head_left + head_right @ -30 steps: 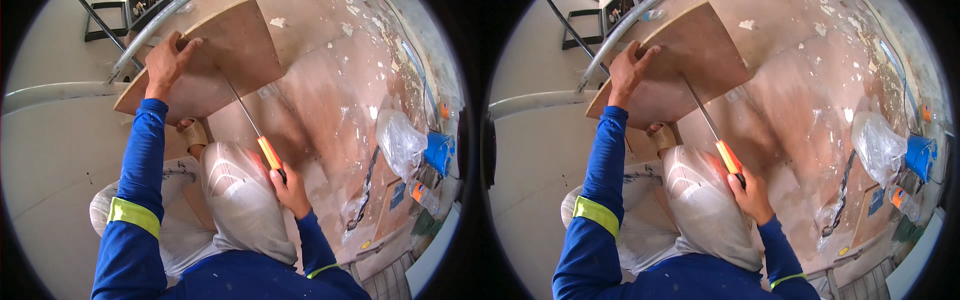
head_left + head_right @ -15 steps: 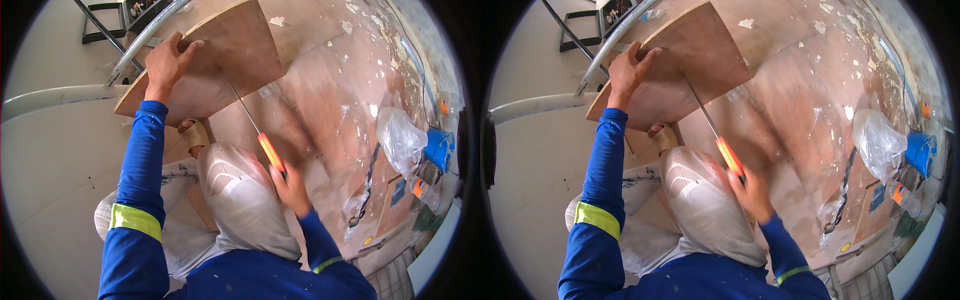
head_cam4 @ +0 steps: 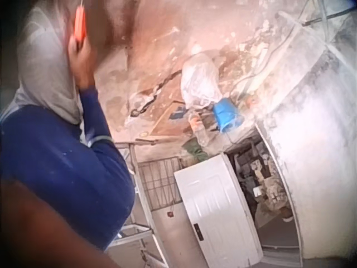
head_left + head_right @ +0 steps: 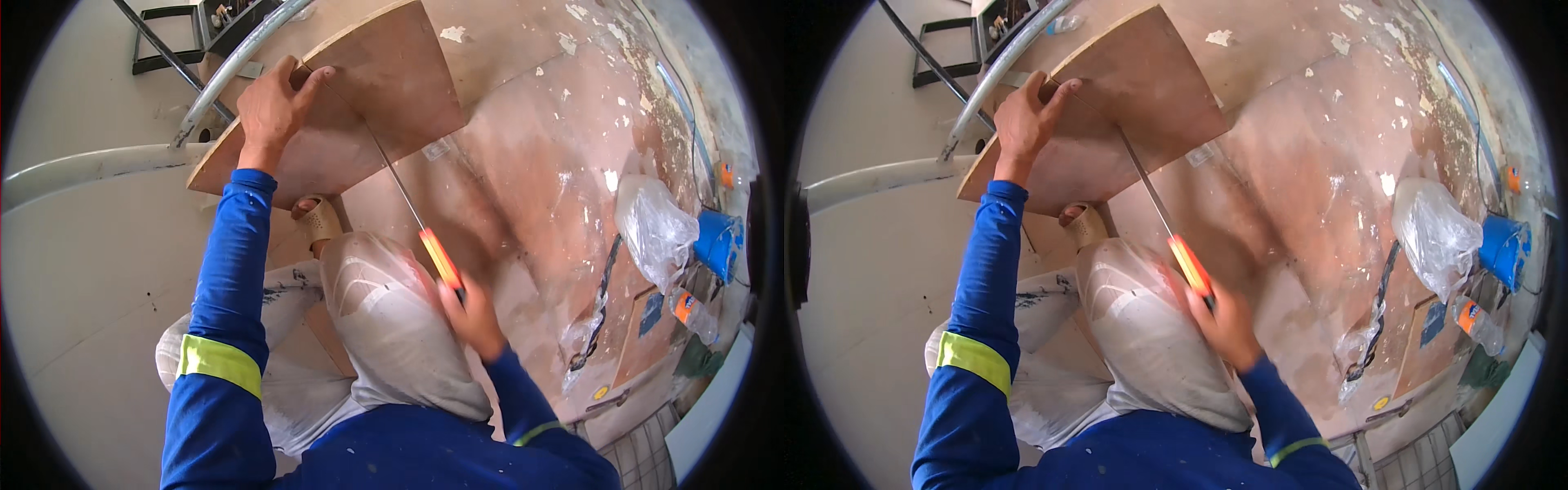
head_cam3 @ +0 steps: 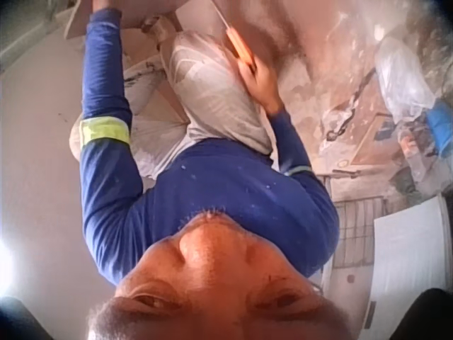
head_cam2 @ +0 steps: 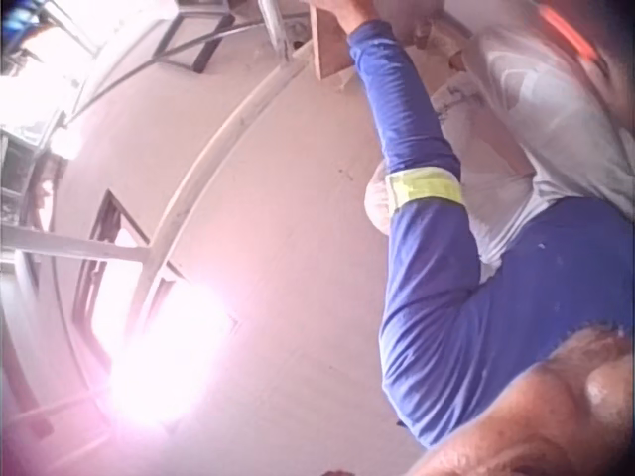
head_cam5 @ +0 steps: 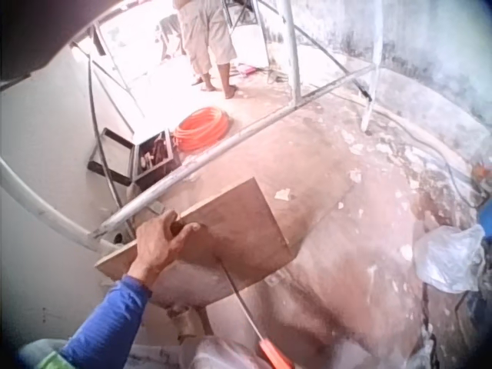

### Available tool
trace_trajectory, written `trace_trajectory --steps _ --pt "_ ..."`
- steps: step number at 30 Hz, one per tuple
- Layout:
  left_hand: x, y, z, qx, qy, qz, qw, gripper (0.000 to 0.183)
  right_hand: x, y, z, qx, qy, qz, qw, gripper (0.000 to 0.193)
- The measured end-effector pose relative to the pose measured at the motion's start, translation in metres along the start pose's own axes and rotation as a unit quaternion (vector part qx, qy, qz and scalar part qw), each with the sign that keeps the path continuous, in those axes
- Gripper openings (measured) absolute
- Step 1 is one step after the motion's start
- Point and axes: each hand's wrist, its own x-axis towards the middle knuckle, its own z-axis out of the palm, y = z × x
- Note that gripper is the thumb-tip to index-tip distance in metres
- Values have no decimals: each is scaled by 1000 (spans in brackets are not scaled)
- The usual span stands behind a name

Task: The person saws a piece of wood with a hand saw, picks up the wood, and climbs a metal ladder.

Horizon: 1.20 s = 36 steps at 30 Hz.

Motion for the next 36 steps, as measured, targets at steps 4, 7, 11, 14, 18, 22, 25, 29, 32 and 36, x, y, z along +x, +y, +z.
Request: trace_trajectory --steps 4,7,11,14,18,22,25,29,32,36 --pt "4 11 2 -6 17 9 1000 72 -2 -24 -9 17 8 61 998 34" --pt "7 2 15 -31 41 27 998 70 97 -13 46 -43 11 15 999 34" --pt "3 -5 15 -8 36 23 999 71 80 -16 23 -3 -4 7 1000 35" --pt "4 -8 9 -7 30 12 999 72 -5 -15 2 -36 -3 26 999 35" --pt "5 2 1 3 22 7 1000 73 -13 -32 -17 17 1 60 998 37" --pt "7 3 13 -21 36 30 999 74 131 -10 58 -44 5 36 998 34" --pt "-3 8 12 -16 26 33 999 73 97 -19 35 -13 6 0 1000 33" --pt "-5 0 3 -2 39 24 999 70 -19 -31 -13 -1 -12 47 999 32" --pt "-4 17 4 -19 33 32 999 69 -26 -28 -12 24 19 43 999 34" --pt "-1 18 13 -30 30 15 999 67 121 -46 43 -38 9 40 998 41"
